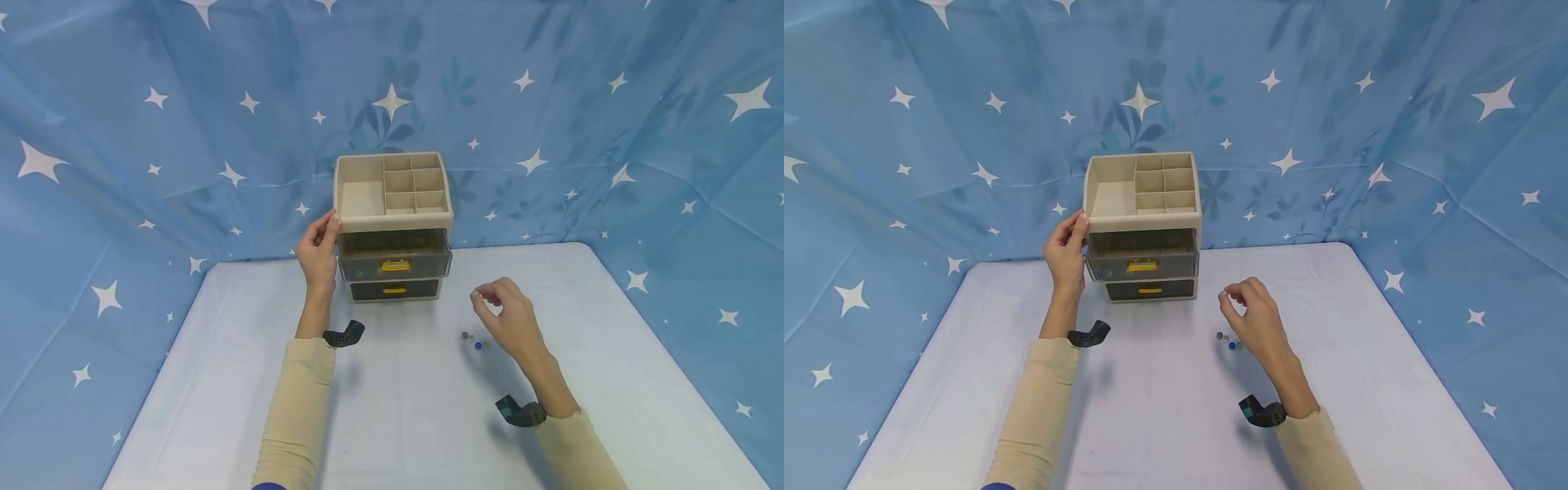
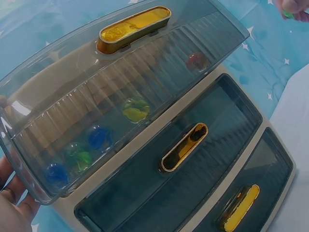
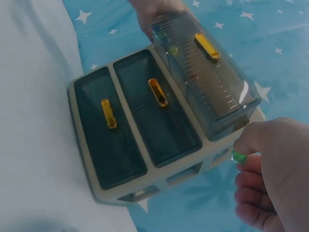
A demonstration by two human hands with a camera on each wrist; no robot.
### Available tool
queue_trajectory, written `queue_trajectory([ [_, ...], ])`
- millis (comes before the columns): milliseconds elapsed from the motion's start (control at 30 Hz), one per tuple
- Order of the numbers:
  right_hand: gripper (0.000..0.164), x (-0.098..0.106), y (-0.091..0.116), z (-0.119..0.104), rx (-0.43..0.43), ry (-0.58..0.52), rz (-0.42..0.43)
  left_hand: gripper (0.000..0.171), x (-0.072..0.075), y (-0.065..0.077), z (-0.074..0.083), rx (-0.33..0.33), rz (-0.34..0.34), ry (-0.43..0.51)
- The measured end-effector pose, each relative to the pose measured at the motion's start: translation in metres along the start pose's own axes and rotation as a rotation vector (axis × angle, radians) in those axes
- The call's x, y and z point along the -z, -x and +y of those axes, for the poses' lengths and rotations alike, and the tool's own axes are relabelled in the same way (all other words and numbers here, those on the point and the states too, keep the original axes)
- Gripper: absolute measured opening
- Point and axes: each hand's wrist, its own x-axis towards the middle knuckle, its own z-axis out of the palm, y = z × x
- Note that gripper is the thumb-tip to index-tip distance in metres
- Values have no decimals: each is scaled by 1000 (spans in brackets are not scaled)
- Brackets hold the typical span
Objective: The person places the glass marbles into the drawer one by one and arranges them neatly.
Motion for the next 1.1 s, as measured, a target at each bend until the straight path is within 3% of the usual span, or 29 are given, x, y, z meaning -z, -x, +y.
queue_trajectory([
  [500, 13, 5, -24, -13, 112, -33, 57, 31, 0, 2, 0, 1, 12, 8],
  [800, 14, 8, -39, -23, 106, -49, 62, 31, 0, 1, 1, 0, 6, 2],
  [1100, 16, 9, -54, -31, 162, -65, 95, 31, 0, 0, 0, -2, 7, 4],
])
